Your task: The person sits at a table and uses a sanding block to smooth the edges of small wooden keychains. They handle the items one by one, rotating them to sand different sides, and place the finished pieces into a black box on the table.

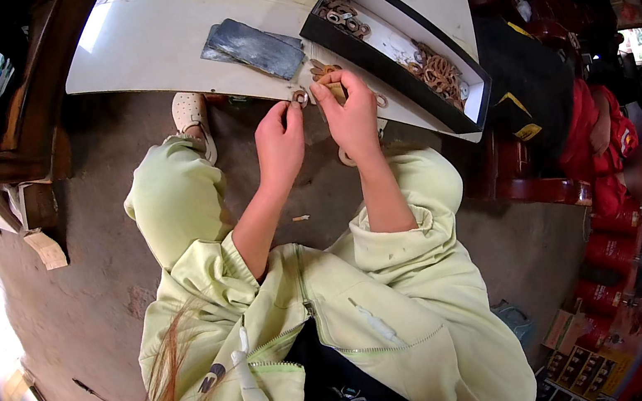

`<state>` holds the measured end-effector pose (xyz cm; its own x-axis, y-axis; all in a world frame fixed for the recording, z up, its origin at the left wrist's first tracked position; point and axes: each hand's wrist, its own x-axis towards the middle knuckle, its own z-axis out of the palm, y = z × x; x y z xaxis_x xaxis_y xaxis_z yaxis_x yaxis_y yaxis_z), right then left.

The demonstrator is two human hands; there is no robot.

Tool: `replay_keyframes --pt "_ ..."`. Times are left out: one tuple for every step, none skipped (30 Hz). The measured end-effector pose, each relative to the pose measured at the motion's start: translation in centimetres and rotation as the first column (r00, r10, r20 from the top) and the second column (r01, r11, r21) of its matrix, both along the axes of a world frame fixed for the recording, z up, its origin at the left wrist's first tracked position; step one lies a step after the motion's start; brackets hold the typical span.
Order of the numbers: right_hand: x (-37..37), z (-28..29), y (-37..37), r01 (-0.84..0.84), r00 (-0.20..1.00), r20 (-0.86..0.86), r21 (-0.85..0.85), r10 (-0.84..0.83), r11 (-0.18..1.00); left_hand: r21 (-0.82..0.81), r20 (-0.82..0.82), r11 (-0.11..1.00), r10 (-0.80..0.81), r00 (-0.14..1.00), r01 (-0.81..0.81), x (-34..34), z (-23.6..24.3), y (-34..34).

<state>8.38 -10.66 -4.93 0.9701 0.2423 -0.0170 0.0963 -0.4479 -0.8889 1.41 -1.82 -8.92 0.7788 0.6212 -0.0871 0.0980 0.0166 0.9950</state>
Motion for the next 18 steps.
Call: replay_keyframes --pt "0.3 -0.3 -0.1 -0.022 0.997 0.075 -0.046 0.026 0.999 -0.019 -0.02 1.0 -0.008 1.0 0.008 0.1 0.3 0.2" --pt "0.3 -0.8 -0.1 -0.04 0.988 0.145 -0.09 0.052 0.995 -0.024 -0.028 1.0 -0.009 1.0 0.009 0.0 0.3 0.3" --pt "0.3 -1.1 0.0 -0.054 0.974 0.213 -0.135 0.082 0.989 -0.028 -0.036 1.0 -0.011 0.999 0.01 -0.1 0.3 0.3" --pt "0.3 -1.1 -0.1 -0.051 0.968 0.234 -0.156 0.087 0.986 -0.032 -0.044 0.999 -0.012 0.999 0.011 -0.1 0.3 0.4" --pt "0.2 -0.8 0.0 -0.05 0.964 0.251 -0.177 0.094 0.983 -0.037 -0.04 0.999 -0.007 0.999 0.006 -0.1 0.2 0.4" --pt "0.0 -0.7 0.1 -0.048 0.958 0.267 -0.198 0.101 0.979 -0.043 -0.035 0.999 -0.002 0.999 0.001 -0.1 0.1 0.4" --pt "-0.1 -1.0 0.3 -0.048 0.955 0.278 -0.199 0.103 0.979 -0.048 -0.03 0.999 0.002 1.0 -0.004 -0.1 0.0 0.4" --pt "0.0 -1.1 0.3 -0.047 0.949 0.296 -0.206 0.108 0.977 -0.043 -0.015 0.999 0.021 1.0 -0.022 0.0 -0.1 0.2" --pt "0.1 -1.1 0.2 -0.046 0.943 0.314 -0.214 0.113 0.976 -0.046 -0.014 0.999 0.005 1.0 -0.006 0.1 -0.1 0.1" --pt "0.1 -1.0 0.3 -0.052 0.942 0.315 -0.219 0.121 0.974 -0.049 -0.013 0.999 -0.01 1.0 0.01 0.1 -0.2 0.0" --pt "0.0 -0.8 0.4 -0.056 0.94 0.315 -0.224 0.127 0.973 -0.052 -0.012 0.998 -0.027 1.0 0.027 0.1 -0.2 -0.1" --pt "-0.1 -0.7 0.4 -0.061 0.939 0.316 -0.23 0.134 0.971 -0.047 -0.01 0.999 -0.026 1.0 0.025 0.2 -0.3 -0.1" --pt "-0.1 -0.6 0.2 -0.065 0.944 0.3 -0.242 0.138 0.968 -0.041 -0.009 0.999 -0.024 1.0 0.023 0.3 -0.4 -0.1" --pt "-0.1 -0.6 0.1 -0.069 0.949 0.283 -0.251 0.142 0.965 -0.034 -0.009 0.999 -0.021 1.0 0.021 0.4 -0.5 0.0" --pt "-0.1 -0.6 0.1 -0.074 0.953 0.266 -0.261 0.146 0.963 -0.021 -0.01 0.999 -0.034 0.999 0.034 0.5 -0.6 0.2" --pt "0.1 -0.6 0.4 -0.066 0.947 0.289 -0.251 0.14 0.966 -0.009 -0.011 0.999 -0.047 0.999 0.046 0.6 -0.6 0.4" --pt "0.2 -0.7 0.7 -0.057 0.942 0.308 -0.243 0.133 0.968 0.002 -0.016 0.998 -0.061 0.998 0.061 0.6 -0.7 0.4" --pt "0.3 -0.7 0.9 -0.048 0.937 0.327 -0.234 0.125 0.971 -0.025 -0.017 0.998 -0.064 0.998 0.063 0.6 -0.7 0.5"
